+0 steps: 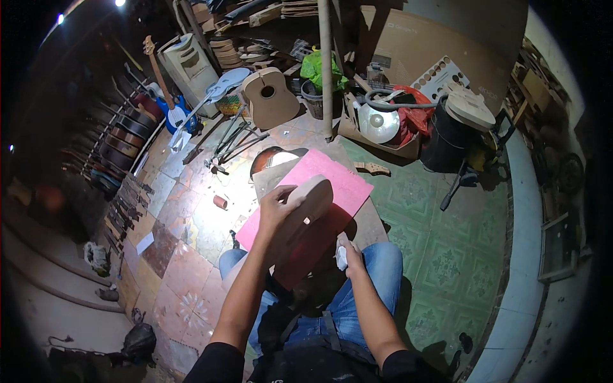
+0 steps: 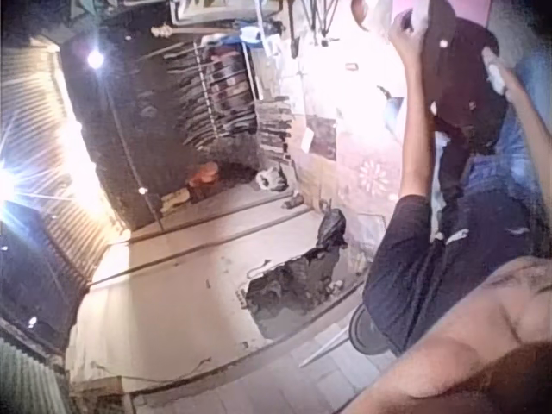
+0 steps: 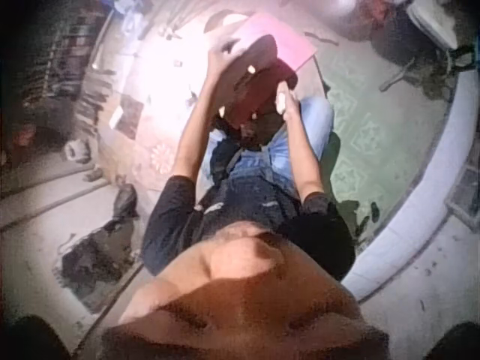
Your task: The person sands the sides and edges of a wooden guitar body using a sanding block. They move the block along the wood contours, wipe the surface by hand, and turn the guitar body over to sand the opposite side.
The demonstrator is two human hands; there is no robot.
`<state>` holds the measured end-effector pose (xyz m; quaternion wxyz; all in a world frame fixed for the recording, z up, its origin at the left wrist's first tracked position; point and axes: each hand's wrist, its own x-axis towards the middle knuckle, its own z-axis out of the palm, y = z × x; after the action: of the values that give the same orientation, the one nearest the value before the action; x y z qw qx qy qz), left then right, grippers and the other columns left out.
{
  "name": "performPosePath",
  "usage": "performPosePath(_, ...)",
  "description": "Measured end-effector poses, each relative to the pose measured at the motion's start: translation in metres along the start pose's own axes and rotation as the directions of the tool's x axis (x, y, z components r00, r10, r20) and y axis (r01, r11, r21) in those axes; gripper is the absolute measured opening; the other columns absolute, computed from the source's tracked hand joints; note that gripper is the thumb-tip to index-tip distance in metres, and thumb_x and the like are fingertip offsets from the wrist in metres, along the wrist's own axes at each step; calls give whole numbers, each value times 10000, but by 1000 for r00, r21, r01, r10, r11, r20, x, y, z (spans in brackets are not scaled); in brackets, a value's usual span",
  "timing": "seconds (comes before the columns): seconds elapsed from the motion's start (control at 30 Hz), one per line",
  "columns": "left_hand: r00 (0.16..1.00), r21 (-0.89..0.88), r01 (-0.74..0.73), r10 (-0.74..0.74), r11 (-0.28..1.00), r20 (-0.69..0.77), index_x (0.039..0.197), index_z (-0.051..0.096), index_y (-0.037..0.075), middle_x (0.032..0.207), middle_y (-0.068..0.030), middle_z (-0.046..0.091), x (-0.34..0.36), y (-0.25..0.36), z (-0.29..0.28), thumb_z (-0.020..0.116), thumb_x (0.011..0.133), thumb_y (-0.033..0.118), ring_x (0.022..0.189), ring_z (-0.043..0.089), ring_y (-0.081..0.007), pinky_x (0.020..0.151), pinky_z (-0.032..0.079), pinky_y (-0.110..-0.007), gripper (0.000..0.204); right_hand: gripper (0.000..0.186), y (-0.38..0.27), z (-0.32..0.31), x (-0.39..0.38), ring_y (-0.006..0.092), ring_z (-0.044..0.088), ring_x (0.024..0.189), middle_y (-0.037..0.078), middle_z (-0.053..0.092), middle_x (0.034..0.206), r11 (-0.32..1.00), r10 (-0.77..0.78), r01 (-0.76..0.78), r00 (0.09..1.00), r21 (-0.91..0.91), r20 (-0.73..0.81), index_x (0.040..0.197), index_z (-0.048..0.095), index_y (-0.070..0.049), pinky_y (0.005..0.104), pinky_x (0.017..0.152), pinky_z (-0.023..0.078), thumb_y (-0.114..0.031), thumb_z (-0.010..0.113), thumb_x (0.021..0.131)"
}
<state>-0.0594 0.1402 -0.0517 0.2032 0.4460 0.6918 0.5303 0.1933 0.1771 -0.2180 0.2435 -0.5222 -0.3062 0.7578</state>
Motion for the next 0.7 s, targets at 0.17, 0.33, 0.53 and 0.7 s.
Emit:
performPosePath(0.17, 995, 17, 76, -75, 997, -61, 1096, 747, -12, 1024, -149, 769, -2, 8, 14, 862, 797, 296, 943, 740, -215, 861, 566, -328, 444, 284, 13, -12, 9, 172, 655, 740, 45, 661, 871, 1000, -28, 27, 992, 7, 125, 1088, 645, -133, 335, 650, 525, -364, 677, 925)
performPosePath(0.33, 994, 194, 89, -75, 977, -77, 1141, 720, -1, 1050, -157, 753, -52, -2, -10, 849, 788, 250, 973, 725, -317, 896, 557, -390, 452, 537, 10, -12, -6, 230, 704, 868, 117, 710, 1188, 949, -15, -119, 908, 293, 418, 1380, 590, -94, 359, 682, 575, -409, 606, 947)
performPosePath(0.53, 902, 302, -233, 321, 924, -288, 1154, 698, 50, 1138, -138, 713, -149, 31, 6, 843, 755, 95, 1076, 650, -340, 950, 505, -442, 427, 540, -34, 10, -83, 292, 701, 980, 150, 708, 1138, 876, 50, -324, 797, 357, 602, 1392, 553, -31, 439, 853, 571, -346, 592, 956)
performPosePath(0.7, 990, 2, -142, 141, 990, 28, 1288, 661, 18, 1253, -160, 688, -178, 29, 24, 766, 885, 179, 1179, 632, -341, 1056, 472, -421, 446, 513, -9, -6, -94, 250, 718, 899, 110, 702, 1126, 868, 182, -454, 666, 201, 723, 1386, 537, -105, 412, 789, 606, -377, 601, 956)
